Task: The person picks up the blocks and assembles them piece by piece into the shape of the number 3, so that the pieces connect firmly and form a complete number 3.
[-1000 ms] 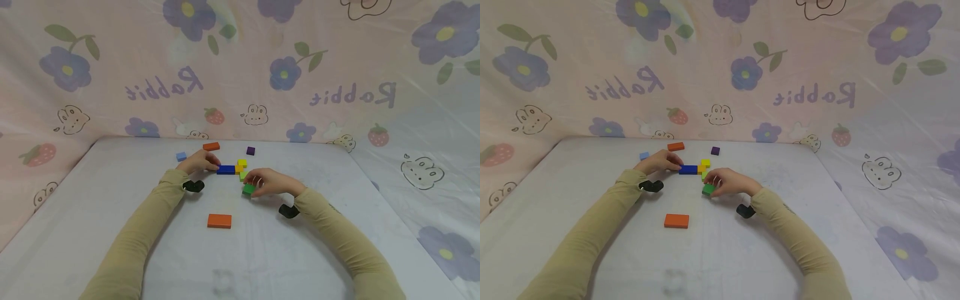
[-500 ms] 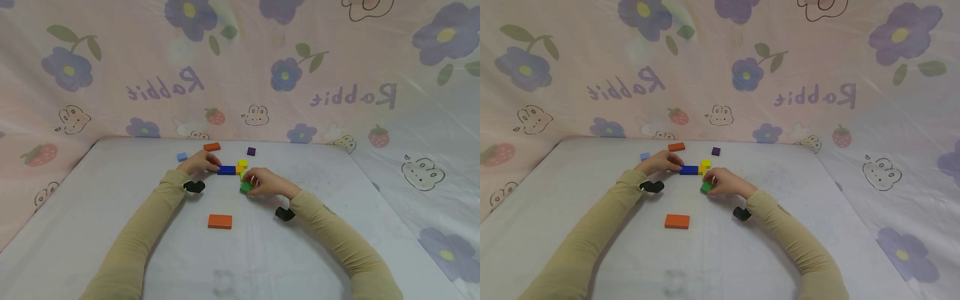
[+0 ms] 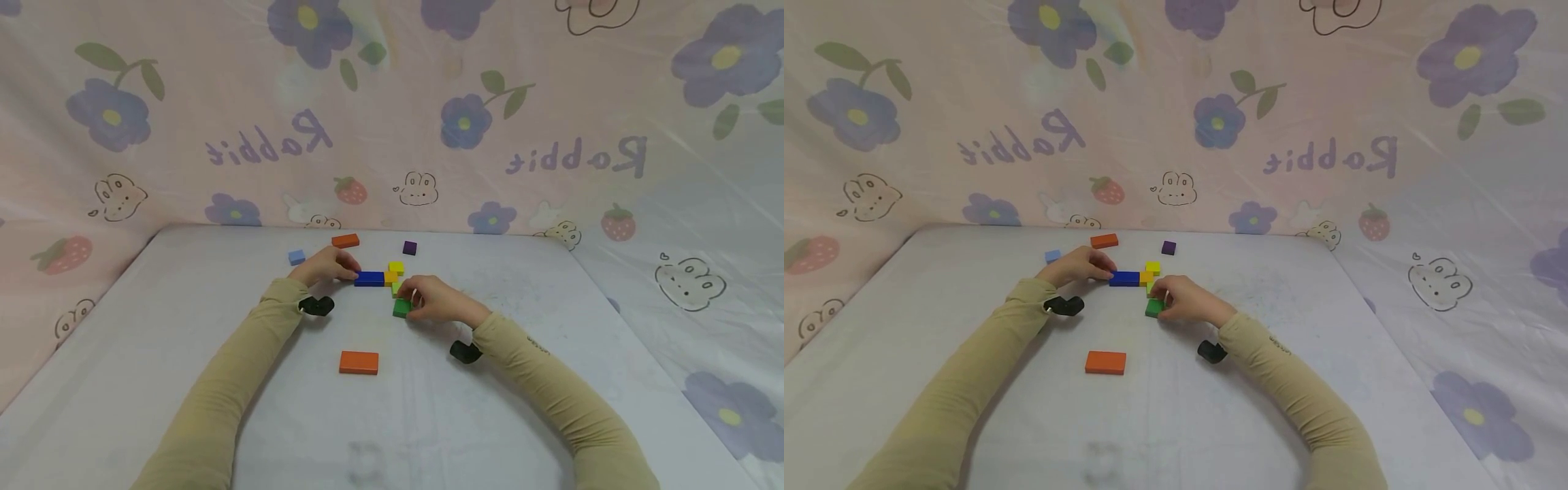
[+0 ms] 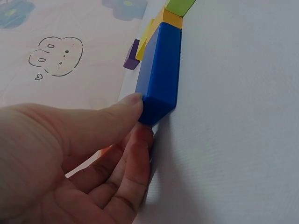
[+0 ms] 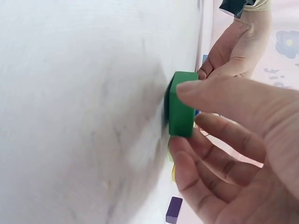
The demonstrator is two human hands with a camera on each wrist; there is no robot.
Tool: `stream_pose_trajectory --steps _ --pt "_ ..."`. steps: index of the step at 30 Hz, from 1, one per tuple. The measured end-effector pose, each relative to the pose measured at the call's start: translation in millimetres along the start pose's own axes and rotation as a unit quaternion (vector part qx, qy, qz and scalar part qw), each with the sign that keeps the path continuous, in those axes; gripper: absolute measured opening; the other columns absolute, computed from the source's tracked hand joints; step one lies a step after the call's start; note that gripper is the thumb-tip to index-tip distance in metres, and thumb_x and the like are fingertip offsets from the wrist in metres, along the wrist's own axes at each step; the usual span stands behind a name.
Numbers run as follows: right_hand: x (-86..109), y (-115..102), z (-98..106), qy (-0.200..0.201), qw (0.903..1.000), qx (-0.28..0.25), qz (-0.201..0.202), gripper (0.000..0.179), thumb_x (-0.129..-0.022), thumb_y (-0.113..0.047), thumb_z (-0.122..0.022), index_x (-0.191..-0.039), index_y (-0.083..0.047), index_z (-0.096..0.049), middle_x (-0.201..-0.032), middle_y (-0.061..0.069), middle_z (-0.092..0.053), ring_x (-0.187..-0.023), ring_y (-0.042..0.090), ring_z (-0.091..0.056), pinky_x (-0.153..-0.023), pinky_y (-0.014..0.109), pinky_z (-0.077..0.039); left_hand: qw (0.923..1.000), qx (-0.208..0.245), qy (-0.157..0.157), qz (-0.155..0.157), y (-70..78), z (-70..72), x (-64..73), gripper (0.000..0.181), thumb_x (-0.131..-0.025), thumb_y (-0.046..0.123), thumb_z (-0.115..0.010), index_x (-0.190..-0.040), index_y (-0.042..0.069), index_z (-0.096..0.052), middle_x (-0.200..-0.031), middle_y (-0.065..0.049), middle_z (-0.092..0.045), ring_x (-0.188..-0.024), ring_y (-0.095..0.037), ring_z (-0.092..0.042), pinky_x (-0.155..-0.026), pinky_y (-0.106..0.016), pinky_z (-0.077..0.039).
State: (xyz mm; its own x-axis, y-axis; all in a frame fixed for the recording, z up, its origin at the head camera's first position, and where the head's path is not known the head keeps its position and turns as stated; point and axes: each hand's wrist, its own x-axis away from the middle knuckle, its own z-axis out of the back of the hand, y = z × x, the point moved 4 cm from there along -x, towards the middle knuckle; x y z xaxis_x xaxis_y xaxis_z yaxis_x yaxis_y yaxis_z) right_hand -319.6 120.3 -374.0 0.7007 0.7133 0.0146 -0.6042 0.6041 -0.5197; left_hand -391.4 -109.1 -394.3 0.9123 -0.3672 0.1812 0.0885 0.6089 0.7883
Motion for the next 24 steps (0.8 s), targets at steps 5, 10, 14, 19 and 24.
stream_pose_trajectory --steps 5,10,14,19,24 --pt "-0.8 3.0 -0.7 0.006 0.9999 -0.002 -0.009 0.037 -0.078 -0.008 -0.078 -0.11 0.0 -0.062 -0.092 0.004 -0.061 -0.08 0.019 -0.056 -0.071 0.026 -0.049 1.0 0.008 0.002 -0.001 0.8 0.5 0.2 0.022 -0.088 0.012 -0.069 -0.109 0.005 -0.068 -0.103 -0.008 -0.065 -0.09 -0.022 -0.054 -0.083 -0.029 -0.045" --pt "-2.3 5.5 -1.3 0.018 0.9996 0.001 -0.022 0.036 -0.077 -0.008 -0.079 -0.108 -0.001 -0.063 -0.091 0.003 -0.061 -0.079 0.017 -0.056 -0.071 0.026 -0.049 0.9998 0.022 0.003 0.0 1.1 0.6 -0.9 0.024 -0.087 0.01 -0.071 -0.109 0.003 -0.069 -0.101 -0.008 -0.065 -0.089 -0.02 -0.055 -0.08 -0.028 -0.045" --pt "-2.8 5.6 -1.3 0.024 0.9994 -0.002 -0.027 0.034 -0.076 -0.009 -0.08 -0.106 -0.001 -0.063 -0.089 0.003 -0.061 -0.078 0.018 -0.056 -0.07 0.026 -0.049 0.9996 0.026 0.002 0.005 0.7 0.2 -0.9 0.023 -0.087 0.01 -0.07 -0.109 0.004 -0.068 -0.102 -0.008 -0.065 -0.089 -0.021 -0.055 -0.081 -0.028 -0.045" --pt "-2.7 4.8 -1.2 0.027 0.9992 0.0 -0.028 0.033 -0.076 -0.01 -0.08 -0.103 -0.001 -0.064 -0.088 0.003 -0.061 -0.077 0.018 -0.055 -0.07 0.026 -0.049 0.9997 0.024 0.002 0.011 0.2 -0.6 -0.3 0.022 -0.088 0.012 -0.07 -0.109 0.005 -0.068 -0.104 -0.009 -0.064 -0.091 -0.023 -0.054 -0.084 -0.03 -0.045" --pt "-3.4 5.2 -0.9 0.03 0.9989 -0.001 -0.036 0.033 -0.076 -0.011 -0.08 -0.103 -0.002 -0.064 -0.088 0.003 -0.061 -0.078 0.018 -0.055 -0.07 0.026 -0.049 0.9997 0.024 0.003 0.007 0.2 -0.4 -1.0 0.023 -0.088 0.012 -0.07 -0.109 0.005 -0.068 -0.104 -0.009 -0.064 -0.09 -0.023 -0.055 -0.083 -0.03 -0.046"
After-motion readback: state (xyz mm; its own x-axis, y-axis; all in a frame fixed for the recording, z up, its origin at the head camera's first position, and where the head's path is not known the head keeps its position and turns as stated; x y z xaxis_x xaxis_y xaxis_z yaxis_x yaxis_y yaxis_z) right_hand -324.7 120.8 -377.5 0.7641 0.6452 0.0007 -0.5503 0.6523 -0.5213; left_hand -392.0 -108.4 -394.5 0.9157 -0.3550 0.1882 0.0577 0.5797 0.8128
